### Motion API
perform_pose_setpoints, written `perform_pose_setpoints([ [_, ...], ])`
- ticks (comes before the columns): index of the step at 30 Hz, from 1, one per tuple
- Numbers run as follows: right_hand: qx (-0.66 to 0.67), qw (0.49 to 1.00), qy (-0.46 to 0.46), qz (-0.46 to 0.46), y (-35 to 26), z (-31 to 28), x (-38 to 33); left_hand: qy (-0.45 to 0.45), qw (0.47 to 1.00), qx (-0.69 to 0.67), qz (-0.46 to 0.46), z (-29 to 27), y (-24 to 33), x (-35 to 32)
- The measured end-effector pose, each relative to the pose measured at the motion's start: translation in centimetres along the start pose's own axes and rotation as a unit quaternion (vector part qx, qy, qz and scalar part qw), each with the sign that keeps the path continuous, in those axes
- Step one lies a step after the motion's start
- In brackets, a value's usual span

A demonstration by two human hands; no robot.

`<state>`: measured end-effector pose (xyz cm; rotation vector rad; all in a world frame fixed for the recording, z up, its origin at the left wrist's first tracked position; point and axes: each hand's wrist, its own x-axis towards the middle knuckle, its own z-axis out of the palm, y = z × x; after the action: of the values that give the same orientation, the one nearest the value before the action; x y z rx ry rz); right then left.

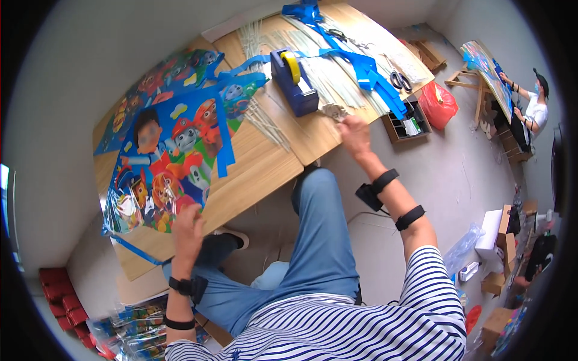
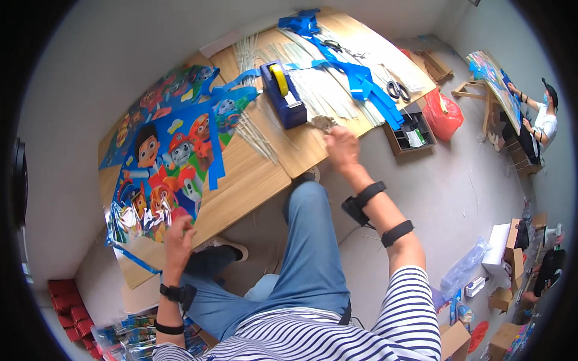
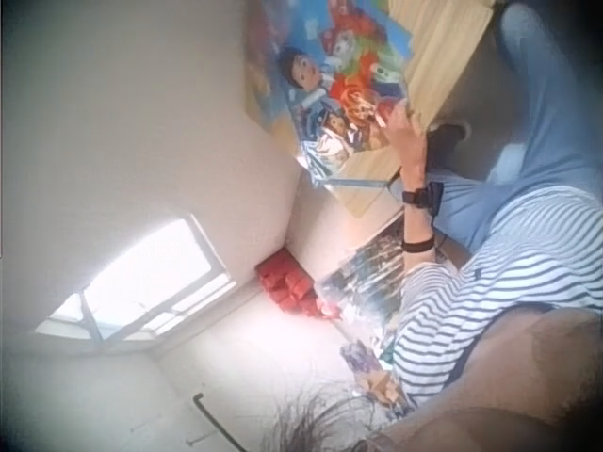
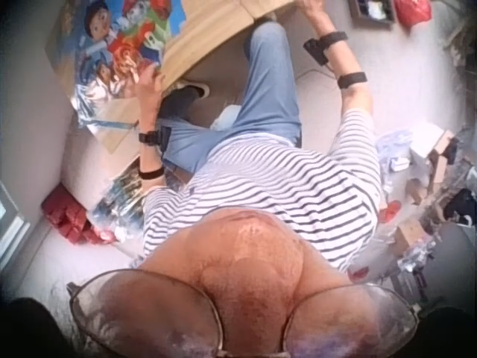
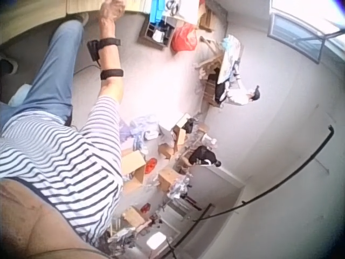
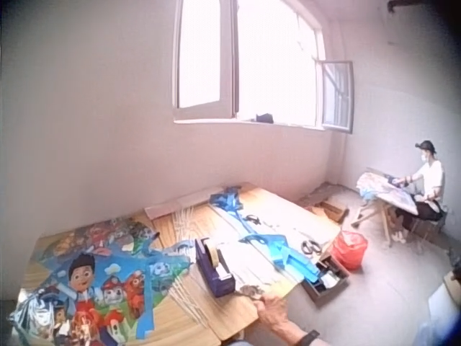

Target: The person is assembling a kite by attaching a plastic film with a printed design to a thin wooden or plastic frame using tape from a dispenser.

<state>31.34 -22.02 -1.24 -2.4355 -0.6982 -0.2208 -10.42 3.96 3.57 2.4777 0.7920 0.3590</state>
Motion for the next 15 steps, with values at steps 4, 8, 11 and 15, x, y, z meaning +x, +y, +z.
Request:
perform_pose_setpoints([
  [4, -0.055, 0.994, 0.029, 0.094, 4.8, -2.4, 3.7, -0.053, 0.991, -0.123, -0.003, 2.6, 5.6, 0.0],
  [8, -0.005, 0.998, -0.042, 0.042, 1.8, -0.2, 3.9, -0.113, 0.984, -0.138, 0.016, 4.5, 10.9, 3.1],
  [11, -0.023, 0.999, -0.016, 0.017, 1.8, 2.7, 3.9, -0.131, 0.978, -0.142, 0.083, 5.9, 14.6, 6.9],
  [15, 0.067, 0.995, 0.039, -0.055, 2.9, 3.2, 3.5, -0.111, 0.958, -0.172, 0.2, 9.1, 20.1, 13.4],
])
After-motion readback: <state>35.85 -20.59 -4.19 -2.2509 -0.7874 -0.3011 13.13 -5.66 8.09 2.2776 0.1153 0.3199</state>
